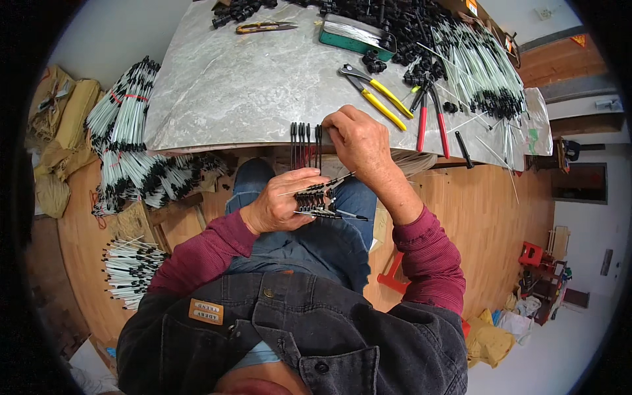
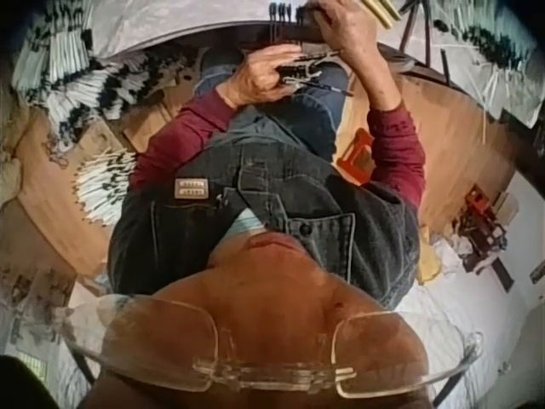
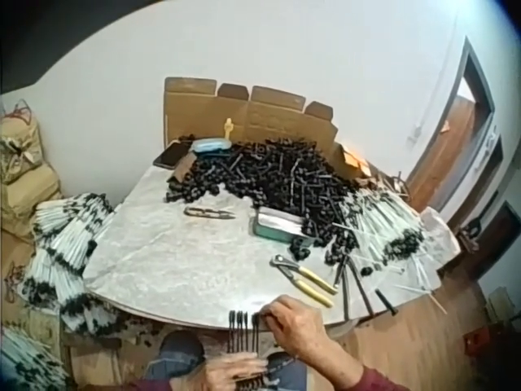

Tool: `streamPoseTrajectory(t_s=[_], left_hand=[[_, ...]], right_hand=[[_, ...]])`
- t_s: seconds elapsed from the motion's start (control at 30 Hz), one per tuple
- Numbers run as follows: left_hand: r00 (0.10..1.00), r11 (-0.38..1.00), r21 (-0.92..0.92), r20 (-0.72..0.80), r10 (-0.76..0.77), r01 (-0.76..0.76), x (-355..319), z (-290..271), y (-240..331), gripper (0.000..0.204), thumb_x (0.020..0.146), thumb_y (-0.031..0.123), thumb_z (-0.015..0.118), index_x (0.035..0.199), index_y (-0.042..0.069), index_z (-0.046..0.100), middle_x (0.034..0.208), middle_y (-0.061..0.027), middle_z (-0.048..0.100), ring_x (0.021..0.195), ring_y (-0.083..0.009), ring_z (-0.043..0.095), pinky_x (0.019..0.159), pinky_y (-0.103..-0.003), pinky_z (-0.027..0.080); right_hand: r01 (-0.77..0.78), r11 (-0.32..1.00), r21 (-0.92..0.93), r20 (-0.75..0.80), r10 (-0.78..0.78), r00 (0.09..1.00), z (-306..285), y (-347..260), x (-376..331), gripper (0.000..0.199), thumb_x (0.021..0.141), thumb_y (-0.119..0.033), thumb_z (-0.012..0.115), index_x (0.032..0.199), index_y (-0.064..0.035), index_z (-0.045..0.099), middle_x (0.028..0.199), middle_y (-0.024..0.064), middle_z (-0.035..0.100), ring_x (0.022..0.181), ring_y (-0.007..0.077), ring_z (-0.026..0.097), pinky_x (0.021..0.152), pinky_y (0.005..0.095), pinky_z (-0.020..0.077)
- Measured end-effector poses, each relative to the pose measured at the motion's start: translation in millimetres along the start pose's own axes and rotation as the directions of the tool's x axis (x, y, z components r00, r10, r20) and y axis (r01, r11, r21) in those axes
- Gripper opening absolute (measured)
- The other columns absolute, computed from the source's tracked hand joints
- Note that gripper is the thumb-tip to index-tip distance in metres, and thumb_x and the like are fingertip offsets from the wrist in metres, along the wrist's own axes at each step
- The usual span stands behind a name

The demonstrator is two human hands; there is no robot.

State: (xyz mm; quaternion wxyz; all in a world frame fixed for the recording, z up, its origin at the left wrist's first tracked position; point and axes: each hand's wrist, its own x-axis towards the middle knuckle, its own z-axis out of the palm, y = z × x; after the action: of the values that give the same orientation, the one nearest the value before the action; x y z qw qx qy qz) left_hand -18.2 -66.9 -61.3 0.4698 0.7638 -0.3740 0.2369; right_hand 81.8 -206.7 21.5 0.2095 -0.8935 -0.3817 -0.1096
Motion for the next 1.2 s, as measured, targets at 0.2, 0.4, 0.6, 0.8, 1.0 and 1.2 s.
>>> streamPoseTrajectory(t_s=[0.2, 0.4, 0.6, 0.8, 1.0, 1.2], left_hand=[[0.993, 0.995, 0.016, -0.072, -0.097, 0.099, 2, -3, 13, 0.016, 0.047, 0.006, 0.069, 0.054, -0.001, 0.056, 0.1, -0.0097, 0.057, 0.099, -0.0313, 0.052, 0.095, -0.047, 0.031], [0.984, 0.985, -0.063, -0.072, -0.163, 0.159, 1, -4, 15, 0.02, 0.053, 0.006, 0.069, 0.071, 0.003, 0.062, 0.102, -0.0077, 0.057, 0.098, -0.0242, 0.053, 0.098, -0.049, 0.024], [0.979, 0.971, -0.149, -0.059, -0.195, 0.185, -2, -1, 16, 0.022, 0.053, 0.006, 0.068, 0.075, 0.004, 0.062, 0.102, -0.0084, 0.057, 0.095, -0.0208, 0.054, 0.098, -0.049, 0.025], [0.975, 0.955, -0.219, -0.059, -0.216, 0.198, -3, 2, 18, 0.022, 0.06, 0.006, 0.066, 0.081, 0.01, 0.063, 0.096, -0.0085, 0.06, 0.098, -0.0197, 0.054, 0.098, -0.052, 0.022], [0.985, 0.974, -0.171, -0.056, -0.16, 0.148, -7, 3, 16, 0.025, 0.059, 0.006, 0.068, 0.084, 0.008, 0.062, 0.099, -0.0086, 0.058, 0.095, -0.0198, 0.056, 0.098, -0.051, 0.023], [0.997, 0.993, -0.094, -0.037, -0.071, 0.068, -15, 9, 12, 0.027, 0.06, 0.005, 0.068, 0.086, 0.007, 0.061, 0.099, -0.0085, 0.057, 0.093, -0.02, 0.057, 0.097, -0.05, 0.024]], right_hand=[[-0.04, 0.999, -0.007, 0.021, 0.041, 0.999, 1, -4, -1, 0.007, 0.069, -0.005, 0.057, 0.075, -0.0072, 0.057, 0.071, 0.006, 0.053, 0.062, 0.0247, 0.055, 0.052, 0.0331, 0.0437], [-0.049, 0.999, 0.001, 0.02, 0.049, 0.999, 3, -9, -3, 0.008, 0.069, -0.005, 0.057, 0.076, -0.0069, 0.057, 0.071, 0.0064, 0.053, 0.059, 0.0252, 0.055, 0.05, 0.033, 0.0438], [-0.048, 0.999, -0.004, 0.039, 0.048, 0.998, 1, -11, -3, 0.008, 0.069, -0.005, 0.057, 0.077, -0.0069, 0.057, 0.072, 0.0065, 0.053, 0.058, 0.0253, 0.055, 0.05, 0.033, 0.044], [-0.048, 0.999, 0.018, 0.072, 0.046, 0.996, -2, -14, -4, 0.009, 0.069, -0.004, 0.057, 0.077, -0.0065, 0.057, 0.072, 0.0071, 0.054, 0.058, 0.0259, 0.055, 0.051, 0.0336, 0.0442], [-0.038, 0.999, 0.035, 0.078, 0.035, 0.996, -3, -14, -4, 0.009, 0.069, -0.004, 0.057, 0.078, -0.0054, 0.057, 0.072, 0.0082, 0.054, 0.058, 0.0266, 0.055, 0.051, 0.0339, 0.0443], [-0.097, 0.995, 0.031, 0.12, 0.093, 0.988, -7, -24, -6, 0.009, 0.069, -0.003, 0.057, 0.077, -0.0043, 0.057, 0.072, 0.0089, 0.054, 0.058, 0.0272, 0.055, 0.051, 0.034, 0.0443]])
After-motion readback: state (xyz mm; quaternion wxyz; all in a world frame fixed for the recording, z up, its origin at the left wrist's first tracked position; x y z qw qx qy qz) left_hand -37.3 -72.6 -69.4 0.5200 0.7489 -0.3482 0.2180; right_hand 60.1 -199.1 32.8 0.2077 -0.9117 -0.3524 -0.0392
